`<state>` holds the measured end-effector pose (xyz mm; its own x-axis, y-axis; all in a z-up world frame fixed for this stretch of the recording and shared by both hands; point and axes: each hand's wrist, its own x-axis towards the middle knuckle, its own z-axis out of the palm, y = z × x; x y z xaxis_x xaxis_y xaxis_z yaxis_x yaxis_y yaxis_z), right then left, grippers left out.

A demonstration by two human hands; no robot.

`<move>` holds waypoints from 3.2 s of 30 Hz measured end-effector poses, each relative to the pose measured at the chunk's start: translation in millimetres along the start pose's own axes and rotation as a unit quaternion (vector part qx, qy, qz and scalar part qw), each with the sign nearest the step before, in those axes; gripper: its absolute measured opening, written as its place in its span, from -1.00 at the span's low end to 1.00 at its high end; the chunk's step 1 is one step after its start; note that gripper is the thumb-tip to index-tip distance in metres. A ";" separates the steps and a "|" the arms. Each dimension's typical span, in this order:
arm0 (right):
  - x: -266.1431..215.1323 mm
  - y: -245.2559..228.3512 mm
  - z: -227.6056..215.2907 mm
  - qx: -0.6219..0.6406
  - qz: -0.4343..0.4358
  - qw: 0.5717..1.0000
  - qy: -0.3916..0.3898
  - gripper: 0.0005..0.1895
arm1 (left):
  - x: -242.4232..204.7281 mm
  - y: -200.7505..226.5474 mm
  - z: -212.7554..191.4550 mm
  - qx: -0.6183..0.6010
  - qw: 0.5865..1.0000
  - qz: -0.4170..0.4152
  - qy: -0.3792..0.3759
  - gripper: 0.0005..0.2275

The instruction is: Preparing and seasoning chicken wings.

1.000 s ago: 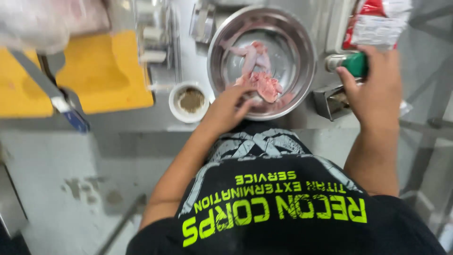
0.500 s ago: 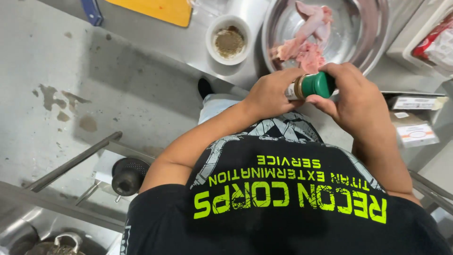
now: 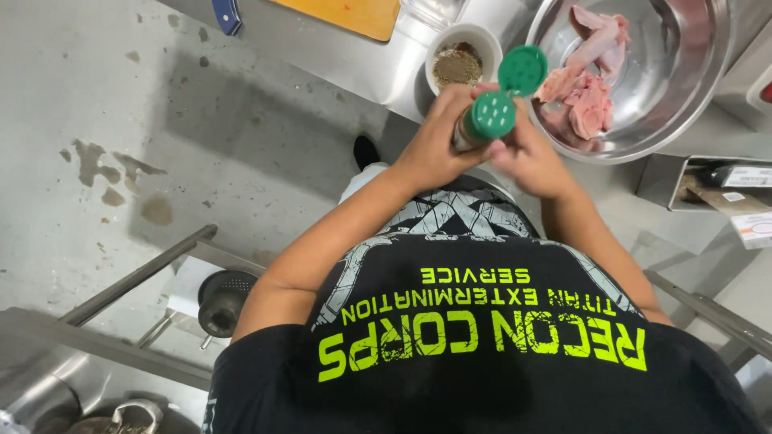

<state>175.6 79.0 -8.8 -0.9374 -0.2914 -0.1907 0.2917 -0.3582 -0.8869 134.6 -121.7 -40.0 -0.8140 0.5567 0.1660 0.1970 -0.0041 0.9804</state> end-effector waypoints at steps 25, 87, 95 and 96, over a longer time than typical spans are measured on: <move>2.3 63.6 -36.0 -0.387 -0.072 0.914 0.099 -0.37 | 24.6 34.4 1.0 0.061 0.995 0.035 0.074 -0.46; 41.3 21.1 5.1 -0.544 -0.138 0.801 0.208 -0.66 | 44.7 7.7 -8.4 0.075 0.961 0.028 0.263 -0.48; 39.6 3.1 -21.2 -0.530 -0.113 0.816 0.198 -0.46 | 26.1 -26.4 -52.2 -0.142 0.960 -0.078 0.228 -0.44; 39.7 1.1 -27.5 -0.531 -0.112 0.817 0.197 -0.46 | 23.1 -31.7 -52.1 -0.143 0.959 -0.080 0.230 -0.44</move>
<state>133.5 91.4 -29.0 -0.9942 0.0580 0.0908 -0.0289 0.6683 -0.7433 81.1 -152.0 -61.8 -0.9892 0.1448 -0.0233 -0.0543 -0.2142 0.9753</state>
